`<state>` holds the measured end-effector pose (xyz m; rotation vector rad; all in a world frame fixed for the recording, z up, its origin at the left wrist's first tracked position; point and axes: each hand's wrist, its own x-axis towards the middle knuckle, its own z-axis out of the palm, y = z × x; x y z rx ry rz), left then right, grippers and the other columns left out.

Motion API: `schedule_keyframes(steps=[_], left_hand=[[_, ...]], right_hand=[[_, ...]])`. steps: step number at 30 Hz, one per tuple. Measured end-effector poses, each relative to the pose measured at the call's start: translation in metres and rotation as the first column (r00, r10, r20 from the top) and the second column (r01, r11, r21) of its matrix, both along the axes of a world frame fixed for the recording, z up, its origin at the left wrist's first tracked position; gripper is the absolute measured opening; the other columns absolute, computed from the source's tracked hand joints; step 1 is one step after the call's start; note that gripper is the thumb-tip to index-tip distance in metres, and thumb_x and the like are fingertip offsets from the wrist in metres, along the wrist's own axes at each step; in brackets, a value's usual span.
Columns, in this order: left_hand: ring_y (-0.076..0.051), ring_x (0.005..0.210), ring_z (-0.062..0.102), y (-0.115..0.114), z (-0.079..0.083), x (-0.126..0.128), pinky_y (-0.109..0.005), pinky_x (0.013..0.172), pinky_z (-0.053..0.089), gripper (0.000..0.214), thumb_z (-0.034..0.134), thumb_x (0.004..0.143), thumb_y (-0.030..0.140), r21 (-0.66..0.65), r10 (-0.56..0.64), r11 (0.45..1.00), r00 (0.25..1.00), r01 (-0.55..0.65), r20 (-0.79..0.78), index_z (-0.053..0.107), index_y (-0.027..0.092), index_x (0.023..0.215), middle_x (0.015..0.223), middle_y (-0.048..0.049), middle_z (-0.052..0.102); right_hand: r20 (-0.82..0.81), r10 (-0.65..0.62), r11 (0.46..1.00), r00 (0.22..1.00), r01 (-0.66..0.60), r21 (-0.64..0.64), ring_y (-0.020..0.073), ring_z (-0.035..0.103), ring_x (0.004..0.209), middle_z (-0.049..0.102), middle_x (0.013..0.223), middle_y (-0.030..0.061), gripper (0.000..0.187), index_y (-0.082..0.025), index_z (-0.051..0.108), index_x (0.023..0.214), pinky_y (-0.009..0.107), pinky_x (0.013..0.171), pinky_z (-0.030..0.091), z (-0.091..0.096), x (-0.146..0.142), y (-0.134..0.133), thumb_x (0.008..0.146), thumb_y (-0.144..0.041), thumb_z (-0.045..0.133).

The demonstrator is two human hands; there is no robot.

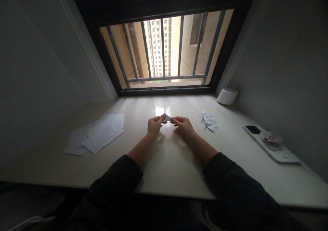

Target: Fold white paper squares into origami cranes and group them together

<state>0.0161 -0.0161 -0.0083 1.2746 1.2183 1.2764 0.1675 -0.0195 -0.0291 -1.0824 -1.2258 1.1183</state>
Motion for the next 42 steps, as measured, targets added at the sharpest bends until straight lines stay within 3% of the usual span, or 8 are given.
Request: schedule_keyframes(steps=[10,18,30,36,39,42], left_hand=[[-0.023,0.074,0.068,0.0001,0.0029,-0.0005,-0.027,0.057,0.044,0.044,0.057,0.075,0.055,0.01,-0.053,0.999,0.998,0.053,-0.039,0.071,0.014,0.08,0.078,-0.0103,0.071],[-0.022,0.072,0.067,0.0003,0.0007,0.0001,-0.027,0.056,0.045,0.046,0.052,0.079,0.055,0.075,-0.04,0.996,0.996,0.046,-0.084,0.071,0.014,0.084,0.076,-0.0099,0.071],[-0.021,0.071,0.067,-0.0002,-0.0015,0.001,-0.027,0.057,0.045,0.047,0.048,0.082,0.056,0.152,-0.032,0.987,0.985,0.057,-0.167,0.071,0.015,0.086,0.073,-0.0081,0.07],[-0.02,0.07,0.066,0.0006,-0.0046,-0.0014,-0.027,0.06,0.045,0.048,0.047,0.082,0.057,0.172,-0.018,0.983,0.971,0.061,-0.239,0.072,0.017,0.086,0.075,-0.0073,0.071],[-0.02,0.07,0.066,0.0008,-0.0038,-0.003,-0.027,0.059,0.045,0.048,0.048,0.081,0.058,0.175,-0.009,0.983,0.972,0.051,-0.233,0.072,0.017,0.087,0.076,-0.0073,0.071],[-0.02,0.07,0.066,0.0015,-0.0023,-0.0041,-0.026,0.057,0.045,0.047,0.049,0.08,0.058,0.159,-0.011,0.986,0.98,0.044,-0.198,0.072,0.017,0.088,0.074,-0.0068,0.071]], right_hand=[[-0.03,-0.03,0.996,0.999,0.032,0.084,0.0217,0.066,0.074,0.072,0.08,0.0078,0.045,-0.018,0.072,0.091,0.035,0.072,0.05,0.0051,0.0006,-0.0028,0.055,-0.045,0.079],[-0.068,-0.038,0.999,0.997,0.04,0.022,0.0213,0.066,0.074,0.073,0.08,0.0081,0.047,-0.017,0.073,0.088,0.033,0.069,0.049,0.0065,-0.0018,-0.0048,0.051,-0.047,0.08],[-0.089,-0.044,0.999,0.995,0.043,-0.015,0.0154,0.061,0.061,0.07,0.071,0.0072,0.043,-0.016,0.07,0.083,0.029,0.061,0.047,0.0018,-0.0035,-0.0014,0.066,-0.055,0.067],[0.03,-0.069,0.994,0.997,0.066,0.09,0.0161,0.062,0.058,0.069,0.066,0.0045,0.042,-0.018,0.062,0.095,0.03,0.062,0.049,-0.0024,-0.0068,-0.0029,0.074,-0.055,0.06],[0.132,-0.059,0.987,0.99,0.038,0.159,0.0171,0.064,0.061,0.07,0.069,0.0041,0.041,-0.02,0.062,0.1,0.032,0.065,0.051,-0.0008,-0.0072,-0.0056,0.077,-0.054,0.058],[0.132,-0.014,0.985,0.991,-0.009,0.172,0.0183,0.065,0.064,0.069,0.068,0.004,0.041,-0.021,0.063,0.101,0.033,0.066,0.052,0.0001,-0.0072,-0.0053,0.076,-0.054,0.06]])
